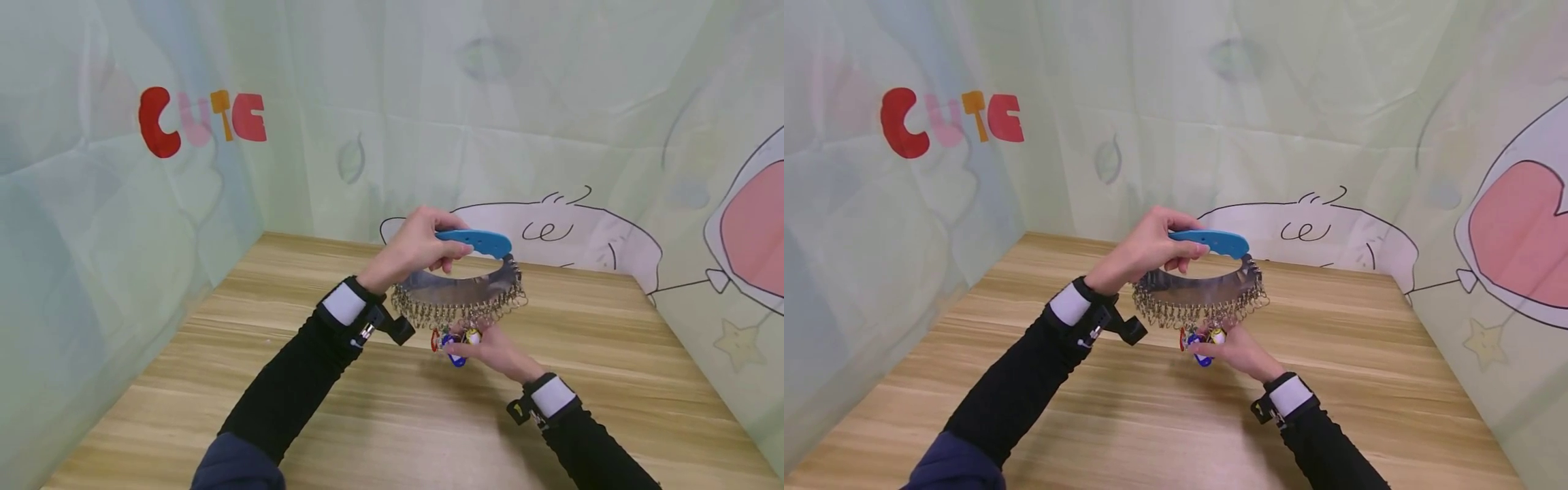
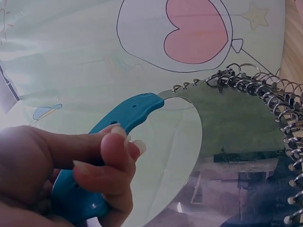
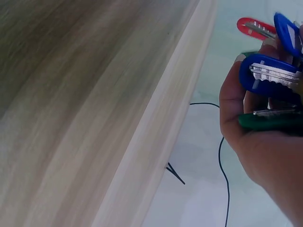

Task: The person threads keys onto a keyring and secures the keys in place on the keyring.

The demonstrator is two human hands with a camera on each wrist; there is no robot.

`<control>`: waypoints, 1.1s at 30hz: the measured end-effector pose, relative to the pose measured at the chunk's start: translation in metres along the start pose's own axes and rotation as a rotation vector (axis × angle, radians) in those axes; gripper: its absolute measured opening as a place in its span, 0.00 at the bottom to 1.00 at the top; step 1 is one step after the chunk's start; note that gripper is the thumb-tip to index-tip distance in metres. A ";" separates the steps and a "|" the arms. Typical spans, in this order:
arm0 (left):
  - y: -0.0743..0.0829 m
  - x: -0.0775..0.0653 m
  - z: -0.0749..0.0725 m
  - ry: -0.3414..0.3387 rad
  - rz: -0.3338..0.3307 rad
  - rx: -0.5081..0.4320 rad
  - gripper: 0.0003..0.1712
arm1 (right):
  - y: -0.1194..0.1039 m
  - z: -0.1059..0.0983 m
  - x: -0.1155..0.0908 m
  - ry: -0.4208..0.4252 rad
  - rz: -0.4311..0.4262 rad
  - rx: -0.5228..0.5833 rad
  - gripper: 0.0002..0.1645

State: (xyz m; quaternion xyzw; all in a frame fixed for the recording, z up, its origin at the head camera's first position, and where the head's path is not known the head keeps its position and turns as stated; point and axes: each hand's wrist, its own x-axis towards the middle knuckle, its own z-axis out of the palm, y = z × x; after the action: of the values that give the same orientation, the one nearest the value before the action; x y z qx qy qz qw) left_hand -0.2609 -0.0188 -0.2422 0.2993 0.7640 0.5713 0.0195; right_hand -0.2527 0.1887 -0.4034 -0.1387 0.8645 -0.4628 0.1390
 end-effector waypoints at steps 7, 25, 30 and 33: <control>0.001 0.001 0.001 0.004 0.002 -0.004 0.05 | 0.001 -0.004 0.000 0.000 -0.005 0.004 0.26; -0.001 0.001 0.006 -0.013 0.000 0.009 0.05 | -0.006 0.003 -0.001 -0.073 -0.043 0.016 0.29; -0.001 0.001 0.006 -0.014 0.003 0.011 0.05 | -0.003 0.002 0.000 -0.060 -0.053 -0.010 0.24; -0.001 0.001 0.005 -0.009 0.006 0.012 0.05 | -0.002 0.000 0.000 -0.057 -0.045 -0.004 0.24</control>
State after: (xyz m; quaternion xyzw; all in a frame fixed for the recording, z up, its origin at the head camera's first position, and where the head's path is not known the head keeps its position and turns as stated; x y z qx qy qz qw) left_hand -0.2603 -0.0139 -0.2442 0.3043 0.7666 0.5652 0.0196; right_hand -0.2520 0.1876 -0.4021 -0.1717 0.8578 -0.4598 0.1526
